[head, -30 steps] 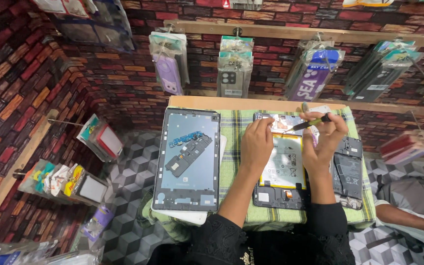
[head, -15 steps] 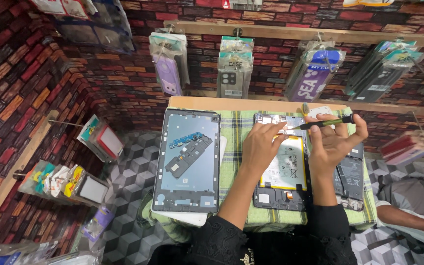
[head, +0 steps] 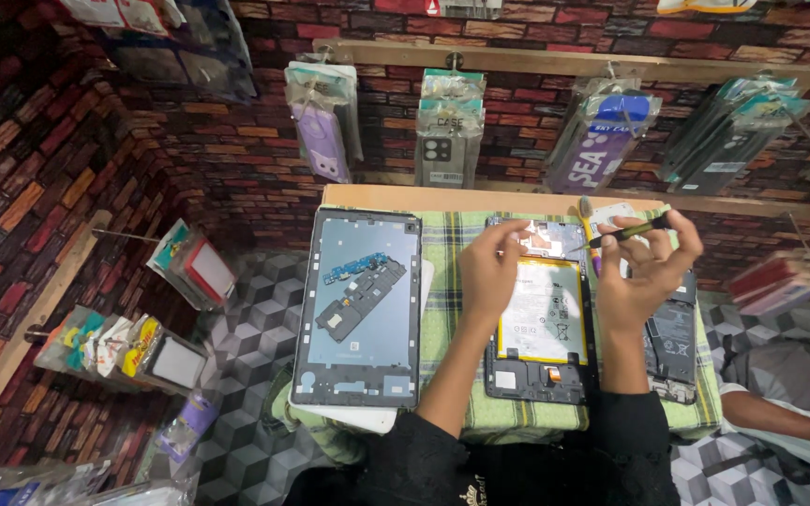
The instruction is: The person uses a screwdriver to loosen and remove screws from a disassembled tablet. They then use a plastic pry tool to lift and disconnect internal components, including the battery connector, while working on a table covered with a green cloth.
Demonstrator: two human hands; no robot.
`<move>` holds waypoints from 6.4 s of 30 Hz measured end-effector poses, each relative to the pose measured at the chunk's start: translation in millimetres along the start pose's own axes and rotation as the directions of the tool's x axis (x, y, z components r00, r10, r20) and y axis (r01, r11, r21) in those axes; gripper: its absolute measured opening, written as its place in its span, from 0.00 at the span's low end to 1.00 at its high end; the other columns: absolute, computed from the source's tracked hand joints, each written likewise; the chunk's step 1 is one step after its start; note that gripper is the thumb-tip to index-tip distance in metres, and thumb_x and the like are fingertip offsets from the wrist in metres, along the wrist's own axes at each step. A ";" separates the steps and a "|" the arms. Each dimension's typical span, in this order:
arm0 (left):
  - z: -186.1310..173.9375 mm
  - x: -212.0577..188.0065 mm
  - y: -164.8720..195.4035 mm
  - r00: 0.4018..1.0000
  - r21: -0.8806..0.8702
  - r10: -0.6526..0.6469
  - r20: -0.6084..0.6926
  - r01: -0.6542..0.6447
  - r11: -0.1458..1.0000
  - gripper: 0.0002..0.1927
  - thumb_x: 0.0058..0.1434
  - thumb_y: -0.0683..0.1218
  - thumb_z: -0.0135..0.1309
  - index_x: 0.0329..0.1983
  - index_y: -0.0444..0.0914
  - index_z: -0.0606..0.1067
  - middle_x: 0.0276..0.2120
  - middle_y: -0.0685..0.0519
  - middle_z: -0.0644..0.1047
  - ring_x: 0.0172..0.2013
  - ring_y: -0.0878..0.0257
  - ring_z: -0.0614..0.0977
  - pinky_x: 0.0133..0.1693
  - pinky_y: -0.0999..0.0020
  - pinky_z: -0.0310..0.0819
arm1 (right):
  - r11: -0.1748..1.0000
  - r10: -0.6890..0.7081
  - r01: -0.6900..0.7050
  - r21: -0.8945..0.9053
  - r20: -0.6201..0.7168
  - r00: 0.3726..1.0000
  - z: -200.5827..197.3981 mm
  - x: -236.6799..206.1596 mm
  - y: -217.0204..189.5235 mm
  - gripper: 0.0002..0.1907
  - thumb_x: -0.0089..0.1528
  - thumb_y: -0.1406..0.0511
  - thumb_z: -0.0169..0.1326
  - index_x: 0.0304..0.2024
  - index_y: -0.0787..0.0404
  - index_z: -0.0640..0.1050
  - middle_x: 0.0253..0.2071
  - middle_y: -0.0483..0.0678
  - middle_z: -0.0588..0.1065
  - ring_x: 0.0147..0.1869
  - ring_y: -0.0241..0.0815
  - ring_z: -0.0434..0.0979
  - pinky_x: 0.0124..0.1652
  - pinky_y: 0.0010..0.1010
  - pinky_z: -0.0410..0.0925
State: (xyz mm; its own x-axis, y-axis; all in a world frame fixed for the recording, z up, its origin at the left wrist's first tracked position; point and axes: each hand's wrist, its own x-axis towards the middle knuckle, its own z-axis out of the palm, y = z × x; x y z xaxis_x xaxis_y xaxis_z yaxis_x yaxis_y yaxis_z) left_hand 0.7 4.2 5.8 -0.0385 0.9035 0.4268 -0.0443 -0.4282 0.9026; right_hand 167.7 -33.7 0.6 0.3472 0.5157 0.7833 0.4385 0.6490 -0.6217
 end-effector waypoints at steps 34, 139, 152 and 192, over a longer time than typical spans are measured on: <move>6.4 -1.1 -5.3 0.976 -0.240 -0.207 0.065 0.216 0.946 0.30 0.77 0.57 0.35 0.38 0.34 0.82 0.20 0.57 0.73 0.22 0.71 0.72 0.27 0.75 0.67 | 0.961 -0.174 0.179 -0.213 0.041 0.984 -2.1 7.2 -12.9 0.32 0.65 0.83 0.56 0.66 0.60 0.60 0.60 0.57 0.63 0.63 0.47 0.69 0.60 0.36 0.64; 17.8 -3.1 -12.2 0.953 0.598 0.219 0.209 -0.302 0.743 0.07 0.57 0.46 0.63 0.39 0.42 0.82 0.50 0.57 0.80 0.60 0.57 0.74 0.58 0.55 0.64 | 0.984 -0.158 0.164 -0.070 0.086 0.984 3.0 2.0 -3.7 0.33 0.67 0.85 0.56 0.68 0.61 0.59 0.56 0.54 0.72 0.57 0.41 0.78 0.56 0.31 0.75; 18.1 -2.7 -10.0 0.955 0.611 0.207 0.214 -0.296 0.734 0.07 0.57 0.45 0.63 0.39 0.42 0.82 0.51 0.56 0.80 0.60 0.57 0.73 0.58 0.55 0.64 | 0.986 -0.158 0.162 -0.032 0.093 0.983 4.9 2.8 -2.8 0.34 0.67 0.84 0.57 0.68 0.59 0.60 0.56 0.53 0.71 0.59 0.41 0.76 0.53 0.30 0.75; 17.0 -3.0 -11.9 0.952 0.617 0.217 0.215 -0.305 0.725 0.06 0.59 0.46 0.63 0.39 0.43 0.82 0.51 0.56 0.80 0.60 0.57 0.73 0.58 0.54 0.64 | 0.994 -0.089 0.093 -0.058 0.074 0.993 3.2 -0.1 -10.7 0.35 0.67 0.87 0.52 0.70 0.61 0.56 0.54 0.58 0.72 0.57 0.47 0.81 0.58 0.32 0.76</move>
State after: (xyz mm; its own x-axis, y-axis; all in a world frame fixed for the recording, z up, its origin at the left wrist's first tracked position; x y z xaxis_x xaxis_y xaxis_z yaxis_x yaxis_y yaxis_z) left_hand 18.3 6.9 -5.2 0.1688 0.7708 0.6143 0.5959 -0.5763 0.5593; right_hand 160.3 -39.0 7.2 0.2443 0.4960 0.8333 0.5168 0.6605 -0.5447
